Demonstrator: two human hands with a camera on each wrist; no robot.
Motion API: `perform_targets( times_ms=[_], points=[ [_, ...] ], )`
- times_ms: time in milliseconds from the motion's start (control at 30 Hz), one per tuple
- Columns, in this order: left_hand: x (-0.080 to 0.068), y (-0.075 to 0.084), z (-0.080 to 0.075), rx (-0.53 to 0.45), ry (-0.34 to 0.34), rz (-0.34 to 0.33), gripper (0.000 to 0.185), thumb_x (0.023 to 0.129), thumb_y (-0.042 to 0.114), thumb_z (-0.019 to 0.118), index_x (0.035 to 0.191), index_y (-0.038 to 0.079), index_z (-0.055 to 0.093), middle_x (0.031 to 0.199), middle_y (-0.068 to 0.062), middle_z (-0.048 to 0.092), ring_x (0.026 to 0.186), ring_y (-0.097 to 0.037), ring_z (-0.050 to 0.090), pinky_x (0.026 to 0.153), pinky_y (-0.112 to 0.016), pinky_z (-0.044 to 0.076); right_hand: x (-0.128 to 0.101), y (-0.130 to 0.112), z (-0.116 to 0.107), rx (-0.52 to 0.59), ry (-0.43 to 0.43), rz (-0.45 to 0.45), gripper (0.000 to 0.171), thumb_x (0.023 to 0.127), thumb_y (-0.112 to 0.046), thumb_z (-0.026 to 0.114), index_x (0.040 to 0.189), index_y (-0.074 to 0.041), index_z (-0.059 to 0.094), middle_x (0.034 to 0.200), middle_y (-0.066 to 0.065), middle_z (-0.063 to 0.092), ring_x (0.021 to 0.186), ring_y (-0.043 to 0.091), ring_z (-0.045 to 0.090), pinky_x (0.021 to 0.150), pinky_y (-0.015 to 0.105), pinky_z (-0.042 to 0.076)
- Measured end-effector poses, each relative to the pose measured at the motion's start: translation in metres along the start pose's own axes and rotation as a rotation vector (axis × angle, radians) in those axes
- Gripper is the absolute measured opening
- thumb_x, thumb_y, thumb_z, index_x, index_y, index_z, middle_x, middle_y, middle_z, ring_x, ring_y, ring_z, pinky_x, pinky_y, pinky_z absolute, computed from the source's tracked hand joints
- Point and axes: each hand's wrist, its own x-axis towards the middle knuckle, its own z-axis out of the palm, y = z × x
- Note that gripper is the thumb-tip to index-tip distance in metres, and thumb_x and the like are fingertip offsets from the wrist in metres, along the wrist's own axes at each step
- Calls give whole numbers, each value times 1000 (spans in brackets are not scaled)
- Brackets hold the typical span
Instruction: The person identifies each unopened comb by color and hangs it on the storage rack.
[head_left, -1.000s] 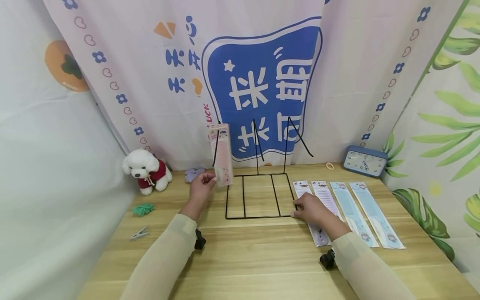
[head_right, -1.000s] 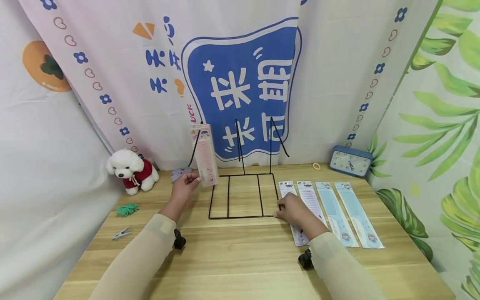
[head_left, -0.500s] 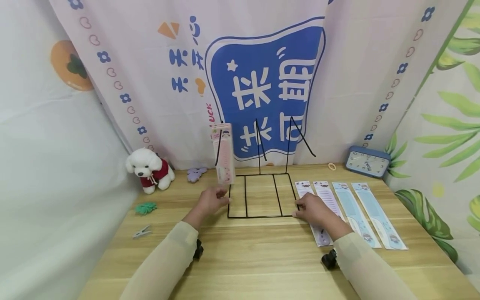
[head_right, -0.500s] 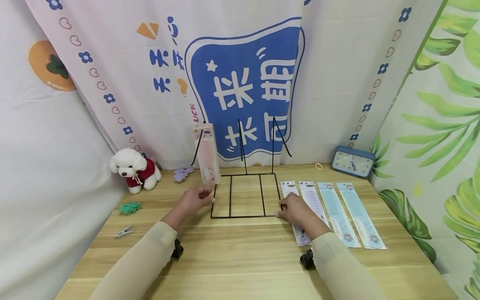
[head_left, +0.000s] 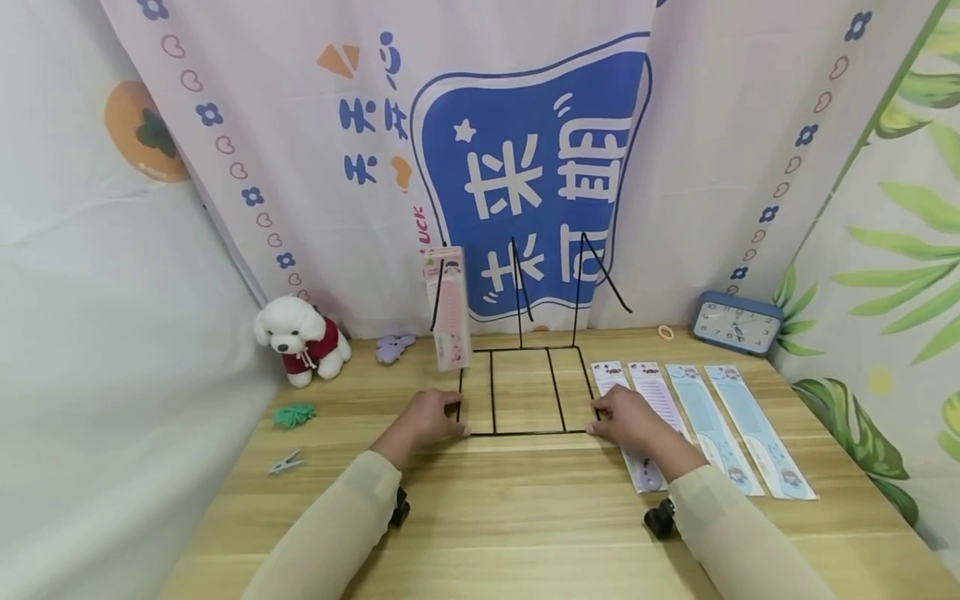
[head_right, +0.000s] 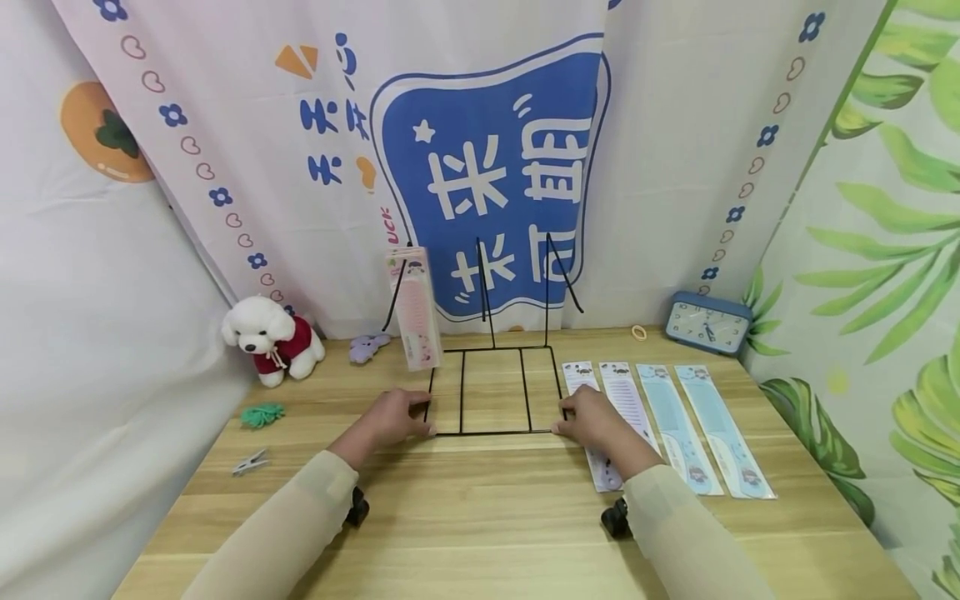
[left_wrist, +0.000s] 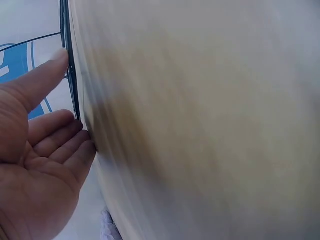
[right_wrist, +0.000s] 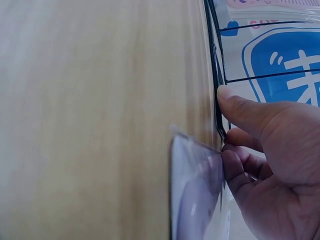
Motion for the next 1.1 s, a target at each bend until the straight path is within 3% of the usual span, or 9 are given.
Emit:
perform_targets(
  times_ms=[533, 833, 1100],
  points=[
    [1, -3, 3, 94, -19, 32, 71, 94, 30, 89, 153, 2, 62, 160, -19, 59, 152, -40, 52, 128, -53, 42, 0, -2, -3, -8, 1, -21, 54, 99, -28, 84, 139, 5, 71, 127, 22, 69, 119, 38, 68, 105, 58, 57],
    [0, -5, 2, 59, -24, 11, 71, 94, 31, 89, 154, 6, 62, 163, -13, 57, 155, -36, 49, 129, -51, 42, 0, 0, 1, 4, 9, -10, 53, 98, -28, 84, 140, 3, 72, 121, 17, 69, 106, 27, 67, 99, 54, 59],
    [-4, -7, 1, 10, -21, -6, 71, 93, 30, 90, 154, 7, 62, 164, -11, 56, 157, -37, 46, 130, -52, 39, -2, -2, 0, 21, 5, -4, 54, 98, -27, 85, 140, 4, 71, 120, 17, 70, 106, 28, 68, 98, 55, 59]
  ],
)
